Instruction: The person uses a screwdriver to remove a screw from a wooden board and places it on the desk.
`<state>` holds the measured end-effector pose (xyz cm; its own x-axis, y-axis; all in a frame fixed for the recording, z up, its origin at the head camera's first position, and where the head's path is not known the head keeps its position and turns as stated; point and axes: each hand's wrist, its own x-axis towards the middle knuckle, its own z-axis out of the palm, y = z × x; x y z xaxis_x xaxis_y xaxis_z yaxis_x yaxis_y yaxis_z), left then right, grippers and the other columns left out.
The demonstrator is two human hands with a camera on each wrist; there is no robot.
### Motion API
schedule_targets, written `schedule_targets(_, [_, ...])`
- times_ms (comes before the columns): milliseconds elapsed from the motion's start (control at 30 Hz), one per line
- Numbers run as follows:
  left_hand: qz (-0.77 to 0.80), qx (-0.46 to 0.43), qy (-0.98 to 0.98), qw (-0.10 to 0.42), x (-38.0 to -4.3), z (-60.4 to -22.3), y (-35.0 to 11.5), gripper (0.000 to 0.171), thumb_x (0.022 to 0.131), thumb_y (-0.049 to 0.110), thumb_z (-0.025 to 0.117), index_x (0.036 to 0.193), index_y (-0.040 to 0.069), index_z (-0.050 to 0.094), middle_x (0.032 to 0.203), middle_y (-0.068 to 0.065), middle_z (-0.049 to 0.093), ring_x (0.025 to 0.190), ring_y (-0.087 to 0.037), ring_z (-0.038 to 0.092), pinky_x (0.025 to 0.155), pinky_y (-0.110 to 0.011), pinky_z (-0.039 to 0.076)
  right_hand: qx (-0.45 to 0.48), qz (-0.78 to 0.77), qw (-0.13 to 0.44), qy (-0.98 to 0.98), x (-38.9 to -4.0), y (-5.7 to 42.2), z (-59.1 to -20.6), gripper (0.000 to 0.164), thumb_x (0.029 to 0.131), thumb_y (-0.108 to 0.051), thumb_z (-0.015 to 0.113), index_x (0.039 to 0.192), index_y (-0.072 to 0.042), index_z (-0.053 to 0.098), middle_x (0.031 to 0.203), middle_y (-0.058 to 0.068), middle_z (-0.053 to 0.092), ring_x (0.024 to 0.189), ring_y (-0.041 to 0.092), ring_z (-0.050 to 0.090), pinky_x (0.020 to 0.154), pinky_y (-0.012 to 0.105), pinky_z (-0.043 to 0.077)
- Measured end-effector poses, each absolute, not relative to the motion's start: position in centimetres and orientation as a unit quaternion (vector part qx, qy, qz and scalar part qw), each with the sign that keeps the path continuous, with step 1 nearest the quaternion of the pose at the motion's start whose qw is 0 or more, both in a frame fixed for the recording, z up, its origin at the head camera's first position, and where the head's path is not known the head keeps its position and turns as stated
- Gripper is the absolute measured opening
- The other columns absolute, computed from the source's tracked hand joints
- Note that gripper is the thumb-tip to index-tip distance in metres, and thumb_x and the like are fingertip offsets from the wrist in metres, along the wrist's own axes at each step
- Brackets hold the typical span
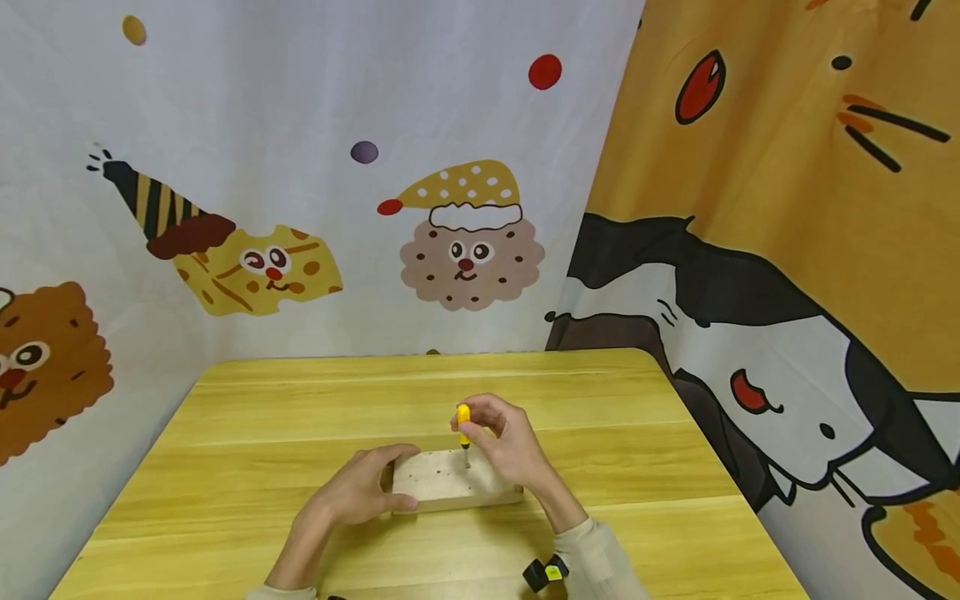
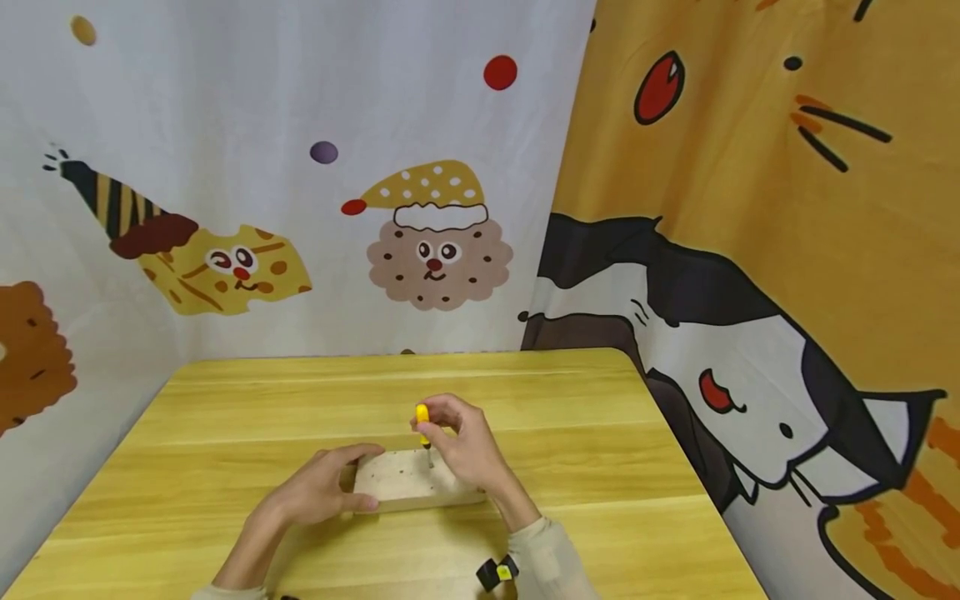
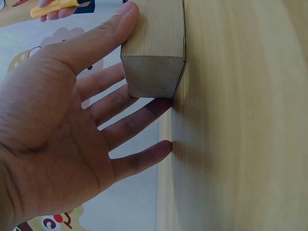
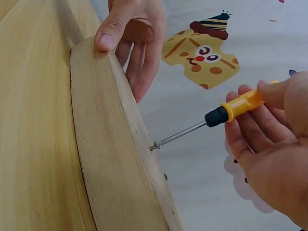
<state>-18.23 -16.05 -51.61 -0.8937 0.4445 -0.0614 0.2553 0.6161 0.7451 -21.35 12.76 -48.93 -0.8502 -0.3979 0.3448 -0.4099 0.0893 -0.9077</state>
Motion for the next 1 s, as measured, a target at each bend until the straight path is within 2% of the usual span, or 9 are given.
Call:
schedule_targets(67, [0.393,0.195,0.890,0.124,-18.21,-51.64,-16.07,0.083,0.090,0.037,0.097,0.159,0.007,0.062,0.162,-0.018,0.066,0.154,-0.047,0.058,0.129,-0.072,0.046,0.279,0.617,0.005,-0.736,-21.41,12.81,-48.99,0.022,0.113,-0.010,0.068,0.135,-0.005,0.071,0.119,0.022,0.082,0.107,0.015,0.080,0.097,0.024,0.066])
schedule_targets(133, [0.394,0.193,0.890,0.125,-18.16,-51.59,-16.09,0.083,0.090,0.037,0.097,0.159,0.007,0.062,0.162,-0.018,0.066,0.155,-0.047,0.058,0.129,-0.073,0.046,0.285,0.615,0.006,-0.735,-21.47,12.84,-49.05,0.022,0.114,-0.009,0.066,0.136,-0.006,0.070,0.119,0.022,0.082,0.107,0.011,0.079,0.098,0.024,0.065])
schedule_targets(300, [0.393,0.195,0.890,0.124,-18.07,-51.47,-16.11,0.083,0.090,0.037,0.097,0.159,0.006,0.062,0.162,-0.018,0.066,0.155,-0.047,0.057,0.128,-0.073,0.046,0.289,0.617,0.009,-0.732,-21.53,12.70,-49.20,0.022,0.112,-0.007,0.069,0.134,-0.006,0.070,0.117,0.025,0.081,0.106,0.022,0.080,0.094,0.025,0.066])
schedule_targets(467, [0.389,0.199,0.891,0.120,-18.11,-51.49,-16.11,0.083,0.090,0.037,0.097,0.159,0.006,0.062,0.162,-0.018,0.066,0.154,-0.047,0.058,0.129,-0.072,0.046,0.260,0.620,0.006,-0.740,-21.37,12.48,-49.16,0.021,0.108,-0.011,0.078,0.127,-0.008,0.073,0.112,0.022,0.082,0.099,0.017,0.079,0.083,0.022,0.065])
schedule_targets(600, [0.390,0.198,0.891,0.123,-18.12,-51.59,-16.16,0.082,0.091,0.037,0.097,0.158,0.006,0.062,0.162,-0.017,0.066,0.154,-0.046,0.058,0.128,-0.073,0.046,0.244,0.629,0.002,-0.738,-21.33,12.45,-49.24,0.025,0.105,-0.011,0.081,0.129,-0.008,0.072,0.112,0.019,0.085,0.099,0.013,0.078,0.079,0.021,0.064])
schedule_targets(733, [0.390,0.195,0.891,0.123,-18.02,-51.59,-16.14,0.082,0.090,0.037,0.098,0.158,0.007,0.063,0.161,-0.017,0.067,0.154,-0.046,0.058,0.127,-0.073,0.047,0.247,0.637,0.000,-0.730,-21.30,12.44,-49.25,0.024,0.105,-0.010,0.081,0.125,-0.006,0.070,0.114,0.020,0.086,0.101,0.020,0.081,0.078,0.021,0.064])
schedule_targets(867, [0.387,0.195,0.893,0.120,-18.03,-51.55,-16.08,0.082,0.090,0.037,0.098,0.158,0.007,0.063,0.160,-0.016,0.067,0.153,-0.045,0.059,0.127,-0.072,0.048,0.261,0.632,0.005,-0.730,-21.28,12.43,-49.15,0.018,0.105,-0.008,0.080,0.122,-0.004,0.072,0.115,0.021,0.084,0.103,0.031,0.082,0.084,0.024,0.068])
schedule_targets(1000, [0.385,0.195,0.894,0.120,-18.08,-51.54,-16.08,0.081,0.090,0.037,0.097,0.158,0.008,0.063,0.161,-0.015,0.068,0.153,-0.044,0.059,0.127,-0.071,0.048,0.276,0.615,0.016,-0.739,-21.38,12.53,-49.10,0.019,0.106,-0.008,0.078,0.125,-0.002,0.076,0.116,0.021,0.083,0.104,0.027,0.082,0.094,0.025,0.068])
